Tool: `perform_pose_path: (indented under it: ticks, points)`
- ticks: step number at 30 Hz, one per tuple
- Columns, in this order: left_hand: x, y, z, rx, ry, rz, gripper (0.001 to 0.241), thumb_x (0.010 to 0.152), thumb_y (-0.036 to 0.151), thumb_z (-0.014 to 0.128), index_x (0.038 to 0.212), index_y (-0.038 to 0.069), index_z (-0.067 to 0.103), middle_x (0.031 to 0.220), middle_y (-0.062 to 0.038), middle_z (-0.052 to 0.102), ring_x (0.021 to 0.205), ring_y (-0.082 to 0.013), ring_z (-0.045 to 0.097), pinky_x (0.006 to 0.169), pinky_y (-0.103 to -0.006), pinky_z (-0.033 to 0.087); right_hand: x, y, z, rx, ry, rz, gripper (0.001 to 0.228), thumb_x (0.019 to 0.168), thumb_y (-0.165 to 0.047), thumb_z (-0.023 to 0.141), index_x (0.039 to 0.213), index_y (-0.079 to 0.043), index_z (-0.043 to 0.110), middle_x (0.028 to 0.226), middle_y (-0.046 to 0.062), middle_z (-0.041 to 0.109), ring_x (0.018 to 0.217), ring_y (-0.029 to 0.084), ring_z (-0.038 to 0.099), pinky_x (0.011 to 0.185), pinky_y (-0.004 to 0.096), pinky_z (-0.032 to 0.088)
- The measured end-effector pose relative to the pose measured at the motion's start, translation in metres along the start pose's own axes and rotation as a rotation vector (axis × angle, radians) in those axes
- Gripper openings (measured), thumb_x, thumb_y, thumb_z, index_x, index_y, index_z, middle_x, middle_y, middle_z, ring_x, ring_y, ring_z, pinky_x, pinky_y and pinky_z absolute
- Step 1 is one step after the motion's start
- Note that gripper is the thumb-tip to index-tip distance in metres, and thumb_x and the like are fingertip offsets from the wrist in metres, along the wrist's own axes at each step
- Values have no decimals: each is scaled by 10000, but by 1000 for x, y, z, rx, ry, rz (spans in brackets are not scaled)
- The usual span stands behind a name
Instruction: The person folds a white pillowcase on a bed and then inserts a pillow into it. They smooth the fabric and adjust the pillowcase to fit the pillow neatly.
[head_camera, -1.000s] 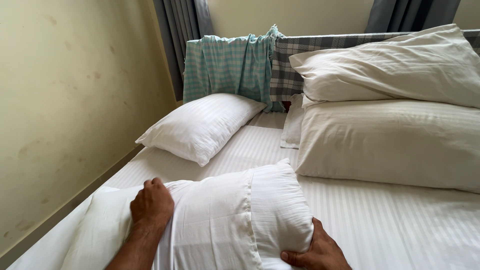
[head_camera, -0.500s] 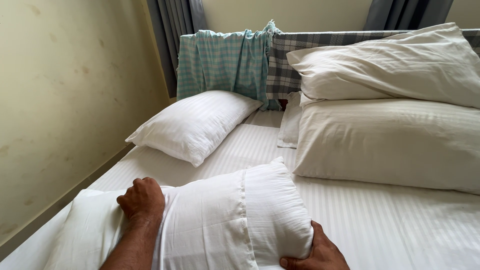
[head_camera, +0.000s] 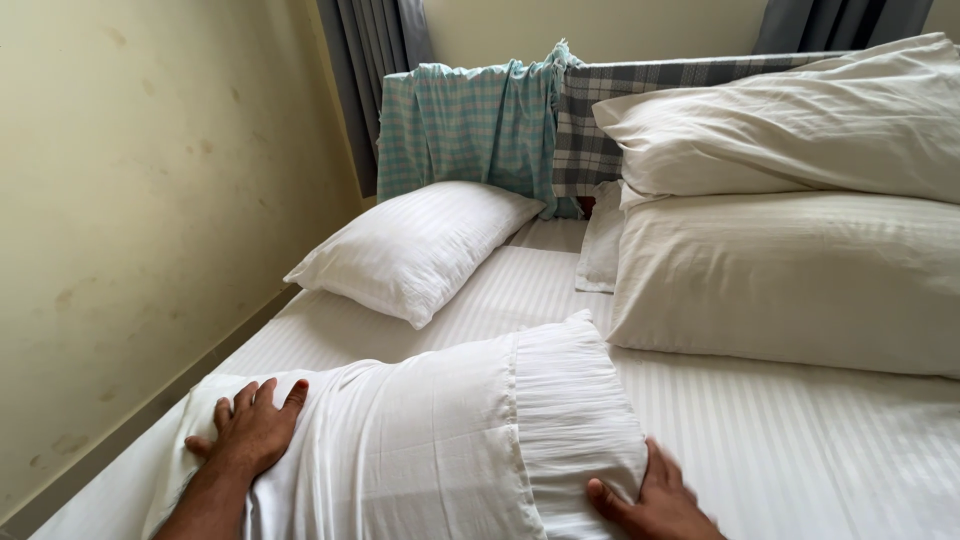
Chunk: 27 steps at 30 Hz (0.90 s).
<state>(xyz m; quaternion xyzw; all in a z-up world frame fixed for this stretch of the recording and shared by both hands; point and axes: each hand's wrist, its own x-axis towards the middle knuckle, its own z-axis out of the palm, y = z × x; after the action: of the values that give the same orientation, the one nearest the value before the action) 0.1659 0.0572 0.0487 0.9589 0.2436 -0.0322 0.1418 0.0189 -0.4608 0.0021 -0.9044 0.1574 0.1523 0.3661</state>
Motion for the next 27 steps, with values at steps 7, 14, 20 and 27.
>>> perform_pose_path:
  ticks: [7, 14, 20, 27]
  points:
    - [5, -28, 20, -98, 25, 98, 850, 895, 842, 207, 1610, 387, 256, 1736, 144, 97, 1610, -219, 15, 1195, -757, -52, 6, -9, 45, -844, 745, -864, 793, 977, -802, 197, 1627, -348, 192, 1700, -9, 99, 1576, 316, 86, 1167, 702, 87]
    - [2, -29, 25, -110, 78, 117, 821, 918, 830, 172, 1596, 383, 296, 1725, 124, 137, 1607, -218, 28, 1197, -744, -63, 11, 3, 3, -143, 120, 228, 925, 942, -841, 183, 1694, -306, 113, 1732, -43, 170, 1614, 309, 56, 1259, 676, 34]
    - [-63, -6, 17, -144, 336, 218, 645, 986, 701, 352, 1444, 299, 564, 1628, 68, 430, 1583, -217, 275, 1211, -761, 85, -3, -18, 30, -285, 638, -532, 759, 942, -764, 165, 1556, -335, 288, 1740, -71, 167, 1610, 183, 162, 1244, 561, 149]
    - [-145, 11, 45, -26, 656, 637, 639, 861, 692, 526, 1305, 246, 639, 1501, -5, 508, 1464, -333, 331, 1144, -683, 169, -3, -9, 7, -202, 289, -87, 833, 946, -759, 192, 1673, -354, 184, 1696, 34, 244, 1545, 270, 196, 1247, 552, 203]
